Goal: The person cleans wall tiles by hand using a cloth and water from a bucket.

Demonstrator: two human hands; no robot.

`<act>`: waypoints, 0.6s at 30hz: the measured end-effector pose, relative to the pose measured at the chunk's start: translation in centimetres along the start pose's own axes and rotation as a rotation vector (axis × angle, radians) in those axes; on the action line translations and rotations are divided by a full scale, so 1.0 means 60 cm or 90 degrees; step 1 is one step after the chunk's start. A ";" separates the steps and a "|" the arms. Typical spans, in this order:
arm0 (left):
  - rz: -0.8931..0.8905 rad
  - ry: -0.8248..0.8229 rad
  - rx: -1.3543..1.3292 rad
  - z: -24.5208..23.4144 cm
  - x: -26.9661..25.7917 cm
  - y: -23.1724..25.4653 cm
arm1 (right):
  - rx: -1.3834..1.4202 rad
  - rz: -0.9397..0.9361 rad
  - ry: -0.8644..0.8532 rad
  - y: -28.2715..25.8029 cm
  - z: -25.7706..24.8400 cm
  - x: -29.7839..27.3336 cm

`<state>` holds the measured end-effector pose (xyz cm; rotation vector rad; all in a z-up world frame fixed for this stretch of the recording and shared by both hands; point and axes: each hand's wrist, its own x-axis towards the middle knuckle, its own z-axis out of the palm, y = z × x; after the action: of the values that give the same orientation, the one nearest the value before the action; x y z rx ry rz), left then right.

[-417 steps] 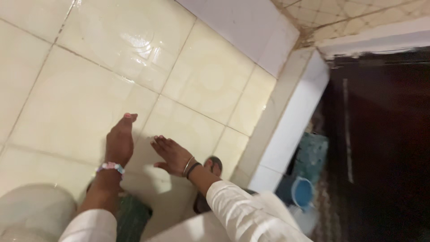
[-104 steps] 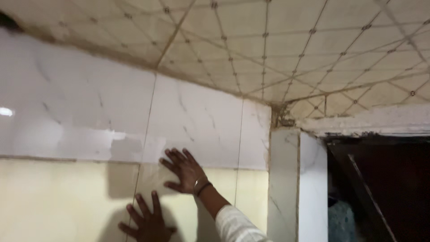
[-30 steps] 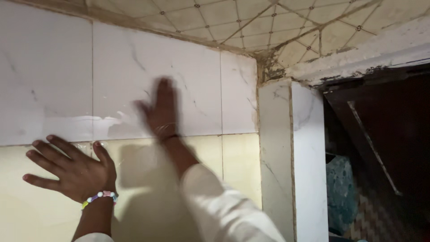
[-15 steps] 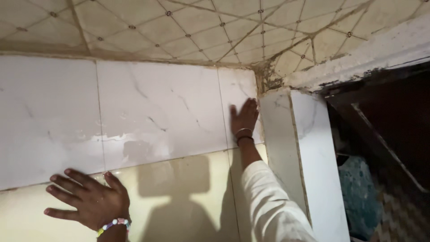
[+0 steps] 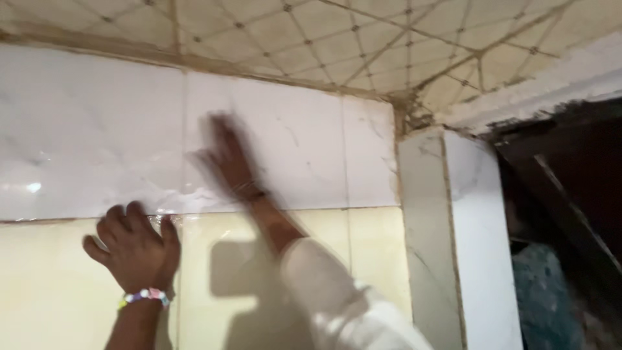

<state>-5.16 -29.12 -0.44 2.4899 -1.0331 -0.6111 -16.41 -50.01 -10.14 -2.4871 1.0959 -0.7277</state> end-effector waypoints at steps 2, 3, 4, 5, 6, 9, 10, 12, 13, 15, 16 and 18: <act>0.024 0.049 -0.011 -0.027 0.042 -0.032 | -0.103 0.018 0.108 0.183 -0.111 -0.048; 0.061 0.141 -0.037 -0.034 0.059 -0.041 | -0.084 0.193 0.061 0.271 -0.186 -0.071; 0.050 0.151 -0.037 -0.036 0.066 -0.047 | -0.180 0.224 0.095 0.342 -0.246 -0.092; 0.047 0.187 -0.011 -0.027 0.069 -0.041 | -0.191 0.292 0.145 0.401 -0.289 -0.106; 0.043 0.221 0.016 -0.017 0.076 -0.032 | -0.320 0.335 0.058 0.453 -0.335 -0.114; 0.038 0.221 0.004 -0.013 0.079 -0.031 | -0.359 0.464 0.039 0.523 -0.364 -0.093; 0.031 0.222 0.005 -0.013 0.075 -0.030 | -0.413 0.578 -0.001 0.526 -0.350 -0.072; 0.042 0.238 0.021 -0.014 0.077 -0.027 | -0.479 0.643 -0.012 0.509 -0.299 -0.013; 0.038 0.236 0.022 -0.016 0.084 -0.026 | -0.492 0.591 0.007 0.484 -0.262 0.025; 0.025 0.219 0.019 -0.017 0.083 -0.025 | -0.397 0.505 0.053 0.385 -0.152 0.084; 0.016 0.212 0.018 -0.020 0.070 -0.026 | -0.534 0.454 -0.019 0.319 -0.089 0.124; 0.032 0.224 0.009 -0.024 0.077 -0.023 | -0.418 0.391 0.027 0.167 0.003 0.171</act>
<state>-0.70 -31.36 -1.06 2.4547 -0.9596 -0.1410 -16.29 -64.22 -11.83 -2.3489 2.2554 -0.2525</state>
